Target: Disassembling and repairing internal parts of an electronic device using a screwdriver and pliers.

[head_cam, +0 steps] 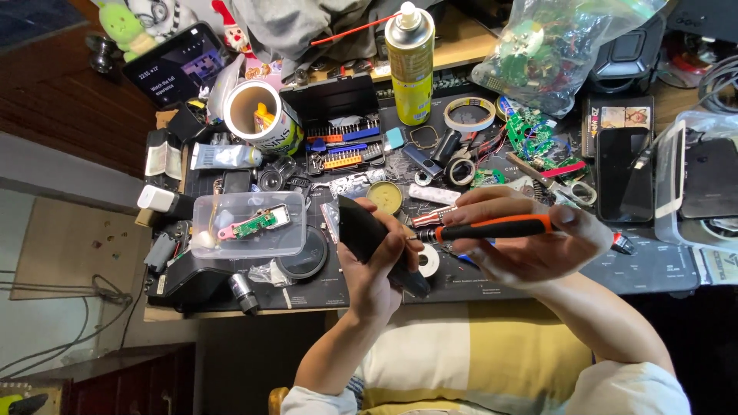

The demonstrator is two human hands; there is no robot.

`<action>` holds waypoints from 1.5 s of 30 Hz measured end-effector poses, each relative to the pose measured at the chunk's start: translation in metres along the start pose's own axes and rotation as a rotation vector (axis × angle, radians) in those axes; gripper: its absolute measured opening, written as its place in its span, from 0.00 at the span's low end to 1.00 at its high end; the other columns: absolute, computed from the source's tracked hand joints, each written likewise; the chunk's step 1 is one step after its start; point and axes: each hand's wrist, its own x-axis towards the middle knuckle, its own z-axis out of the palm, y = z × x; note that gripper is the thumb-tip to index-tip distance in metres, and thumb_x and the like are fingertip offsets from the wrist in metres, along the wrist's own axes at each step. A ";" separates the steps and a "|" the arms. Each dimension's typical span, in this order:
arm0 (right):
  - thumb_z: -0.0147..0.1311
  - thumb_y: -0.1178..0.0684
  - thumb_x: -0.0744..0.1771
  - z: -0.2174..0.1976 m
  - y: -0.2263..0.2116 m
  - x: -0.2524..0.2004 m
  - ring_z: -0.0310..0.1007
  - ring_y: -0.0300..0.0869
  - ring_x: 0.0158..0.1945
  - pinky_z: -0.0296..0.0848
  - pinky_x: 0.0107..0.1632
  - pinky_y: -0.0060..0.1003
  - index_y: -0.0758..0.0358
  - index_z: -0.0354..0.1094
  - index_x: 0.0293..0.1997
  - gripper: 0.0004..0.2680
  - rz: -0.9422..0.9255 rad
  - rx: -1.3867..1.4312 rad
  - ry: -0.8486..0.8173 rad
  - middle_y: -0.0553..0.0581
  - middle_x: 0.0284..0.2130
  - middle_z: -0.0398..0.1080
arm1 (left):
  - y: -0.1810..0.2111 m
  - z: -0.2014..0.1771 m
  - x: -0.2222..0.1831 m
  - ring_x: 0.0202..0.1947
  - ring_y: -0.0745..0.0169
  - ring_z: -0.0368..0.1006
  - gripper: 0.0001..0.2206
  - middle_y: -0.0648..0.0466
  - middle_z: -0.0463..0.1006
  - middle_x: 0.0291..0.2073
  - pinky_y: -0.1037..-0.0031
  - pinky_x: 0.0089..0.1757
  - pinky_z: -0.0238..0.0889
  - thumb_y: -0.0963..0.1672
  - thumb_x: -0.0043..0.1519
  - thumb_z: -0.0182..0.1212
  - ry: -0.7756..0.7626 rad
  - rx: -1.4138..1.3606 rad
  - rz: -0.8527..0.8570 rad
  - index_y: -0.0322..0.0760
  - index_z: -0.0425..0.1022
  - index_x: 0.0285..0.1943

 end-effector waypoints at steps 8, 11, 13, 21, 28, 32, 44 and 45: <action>0.64 0.62 0.69 0.009 0.017 0.000 0.83 0.53 0.44 0.85 0.55 0.53 0.52 0.47 0.76 0.29 -0.019 0.081 0.073 0.67 0.41 0.79 | -0.014 -0.008 0.012 0.29 0.48 0.85 0.26 0.42 0.79 0.33 0.70 0.23 0.77 0.39 0.63 0.75 0.017 0.040 0.079 0.33 0.62 0.65; 0.61 0.62 0.71 0.017 0.021 0.012 0.82 0.50 0.43 0.84 0.56 0.52 0.51 0.44 0.76 0.27 -0.020 0.121 0.093 0.68 0.40 0.78 | -0.015 -0.008 0.019 0.29 0.49 0.84 0.26 0.42 0.79 0.33 0.70 0.23 0.77 0.39 0.63 0.76 0.025 0.058 0.106 0.34 0.62 0.65; 0.60 0.62 0.71 0.020 0.023 0.019 0.82 0.52 0.41 0.84 0.54 0.52 0.51 0.43 0.75 0.26 -0.006 0.116 0.089 0.69 0.39 0.77 | -0.016 -0.007 0.025 0.29 0.51 0.84 0.26 0.43 0.80 0.34 0.71 0.23 0.77 0.40 0.63 0.76 0.027 0.066 0.113 0.35 0.62 0.65; 0.63 0.62 0.72 0.010 0.067 -0.001 0.84 0.74 0.38 0.91 0.45 0.66 0.58 0.50 0.79 0.26 0.070 0.075 0.259 0.49 0.80 0.50 | -0.003 0.000 0.059 0.32 0.61 0.77 0.24 0.44 0.79 0.46 0.74 0.28 0.71 0.46 0.70 0.76 -0.183 0.090 0.099 0.34 0.63 0.65; 0.60 0.64 0.75 -0.015 0.079 -0.016 0.85 0.73 0.39 0.94 0.58 0.75 0.45 0.37 0.91 0.35 0.283 0.133 0.249 0.88 0.48 0.76 | 0.009 -0.029 0.086 0.33 0.63 0.74 0.27 0.49 0.75 0.45 0.72 0.32 0.73 0.55 0.74 0.65 -0.286 0.213 -0.077 0.35 0.60 0.68; 0.60 0.63 0.75 -0.022 0.085 -0.021 0.85 0.71 0.41 0.95 0.59 0.71 0.40 0.35 0.93 0.37 0.349 0.139 0.240 0.89 0.46 0.77 | 0.007 -0.045 0.091 0.42 0.56 0.74 0.28 0.45 0.72 0.54 0.63 0.44 0.77 0.46 0.66 0.62 -0.344 0.229 -0.311 0.39 0.54 0.73; 0.58 0.64 0.75 -0.023 0.092 -0.039 0.82 0.71 0.40 0.93 0.57 0.72 0.36 0.37 0.93 0.36 0.414 0.107 0.231 0.89 0.48 0.74 | 0.020 -0.052 0.111 0.23 0.55 0.72 0.31 0.41 0.73 0.33 0.72 0.28 0.66 0.58 0.77 0.44 -0.318 -0.154 -0.548 0.28 0.61 0.74; 0.57 0.64 0.75 -0.024 0.092 -0.040 0.82 0.71 0.40 0.93 0.57 0.72 0.36 0.37 0.93 0.36 0.422 0.102 0.226 0.89 0.47 0.74 | 0.019 -0.052 0.111 0.20 0.62 0.64 0.28 0.49 0.69 0.29 0.76 0.25 0.56 0.58 0.77 0.47 -0.344 -0.140 -0.511 0.31 0.66 0.69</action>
